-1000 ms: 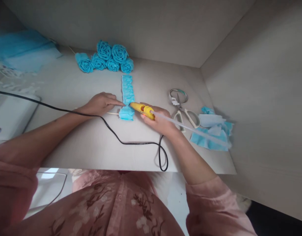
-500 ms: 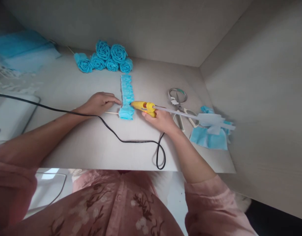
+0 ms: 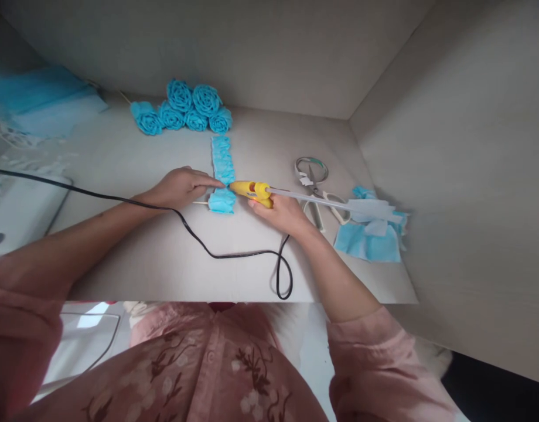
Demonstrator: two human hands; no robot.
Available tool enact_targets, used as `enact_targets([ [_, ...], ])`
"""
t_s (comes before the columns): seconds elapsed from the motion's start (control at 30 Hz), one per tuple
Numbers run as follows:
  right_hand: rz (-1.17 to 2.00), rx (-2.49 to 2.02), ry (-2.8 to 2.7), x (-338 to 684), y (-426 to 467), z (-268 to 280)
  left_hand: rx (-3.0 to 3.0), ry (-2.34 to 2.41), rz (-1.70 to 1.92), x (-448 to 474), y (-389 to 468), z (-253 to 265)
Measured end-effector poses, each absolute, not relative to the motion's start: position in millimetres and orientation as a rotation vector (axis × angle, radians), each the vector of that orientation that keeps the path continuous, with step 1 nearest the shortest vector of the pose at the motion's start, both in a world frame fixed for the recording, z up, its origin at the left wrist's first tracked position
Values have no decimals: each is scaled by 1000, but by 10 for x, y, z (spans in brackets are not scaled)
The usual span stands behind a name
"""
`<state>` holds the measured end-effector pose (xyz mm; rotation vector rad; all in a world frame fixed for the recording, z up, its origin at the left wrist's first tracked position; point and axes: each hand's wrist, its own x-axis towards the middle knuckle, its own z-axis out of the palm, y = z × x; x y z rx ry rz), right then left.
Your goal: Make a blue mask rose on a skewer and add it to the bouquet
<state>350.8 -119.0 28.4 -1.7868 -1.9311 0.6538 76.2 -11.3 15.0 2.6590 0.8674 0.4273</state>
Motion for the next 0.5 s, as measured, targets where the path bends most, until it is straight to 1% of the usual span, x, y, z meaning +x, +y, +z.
enact_targets([
  [0.13,643,-1791,-1936,3494,-1199,304,2655,885,439,823,-140,138],
  [0.3,708,-1792,-1912,3500,-1194,318,2635,978,393,859,-172,161],
  [0.5,991,-1582,-1671,3547,-1151,322,2686,984,361,875,-174,200],
])
